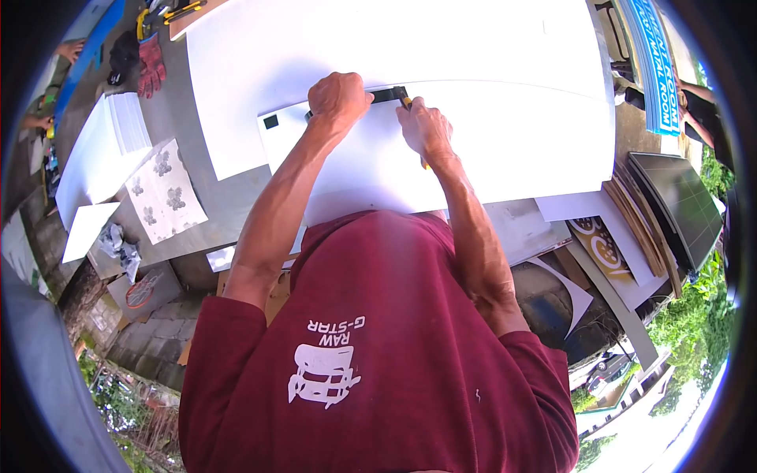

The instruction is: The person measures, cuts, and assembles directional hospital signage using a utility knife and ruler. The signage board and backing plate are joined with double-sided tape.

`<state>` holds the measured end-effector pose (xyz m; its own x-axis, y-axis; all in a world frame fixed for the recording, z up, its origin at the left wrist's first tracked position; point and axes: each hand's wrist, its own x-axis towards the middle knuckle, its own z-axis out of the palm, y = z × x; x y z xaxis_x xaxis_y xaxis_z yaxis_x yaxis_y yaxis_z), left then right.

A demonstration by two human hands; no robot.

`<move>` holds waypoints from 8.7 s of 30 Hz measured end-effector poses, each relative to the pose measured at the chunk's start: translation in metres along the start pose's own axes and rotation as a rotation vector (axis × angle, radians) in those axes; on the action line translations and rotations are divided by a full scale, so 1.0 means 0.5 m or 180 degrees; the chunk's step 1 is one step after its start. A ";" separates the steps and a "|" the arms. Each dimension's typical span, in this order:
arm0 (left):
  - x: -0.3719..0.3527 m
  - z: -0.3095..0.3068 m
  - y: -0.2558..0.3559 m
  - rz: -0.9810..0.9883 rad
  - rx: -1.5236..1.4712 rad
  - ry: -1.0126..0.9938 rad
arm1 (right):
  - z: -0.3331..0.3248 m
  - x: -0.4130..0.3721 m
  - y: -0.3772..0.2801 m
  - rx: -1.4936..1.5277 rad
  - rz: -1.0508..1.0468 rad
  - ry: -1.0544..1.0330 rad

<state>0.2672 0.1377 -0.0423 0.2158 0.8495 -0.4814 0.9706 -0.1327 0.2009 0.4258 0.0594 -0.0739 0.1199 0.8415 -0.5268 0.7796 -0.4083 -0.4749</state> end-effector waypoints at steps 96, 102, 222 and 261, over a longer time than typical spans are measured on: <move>-0.177 0.128 0.059 0.0175 -0.0040 -0.1036 | 0.082 -0.185 0.125 0.0538 0.0669 0.0603; -0.179 0.125 0.053 0.0303 -0.0062 -0.1019 | 0.135 -0.212 0.175 0.0744 -0.0041 0.0640; 0.140 0.056 0.562 -0.0457 -0.0125 -0.0560 | -0.321 0.148 0.458 0.1048 0.0740 0.0853; 0.139 0.046 0.544 -0.0412 -0.0088 -0.0515 | -0.328 0.130 0.424 0.0253 0.0417 0.0770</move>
<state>0.5484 0.1487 -0.0408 0.1060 0.7652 -0.6350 0.9885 -0.0118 0.1509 0.6997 0.0854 -0.0935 0.3670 0.8358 -0.4084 0.6983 -0.5376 -0.4726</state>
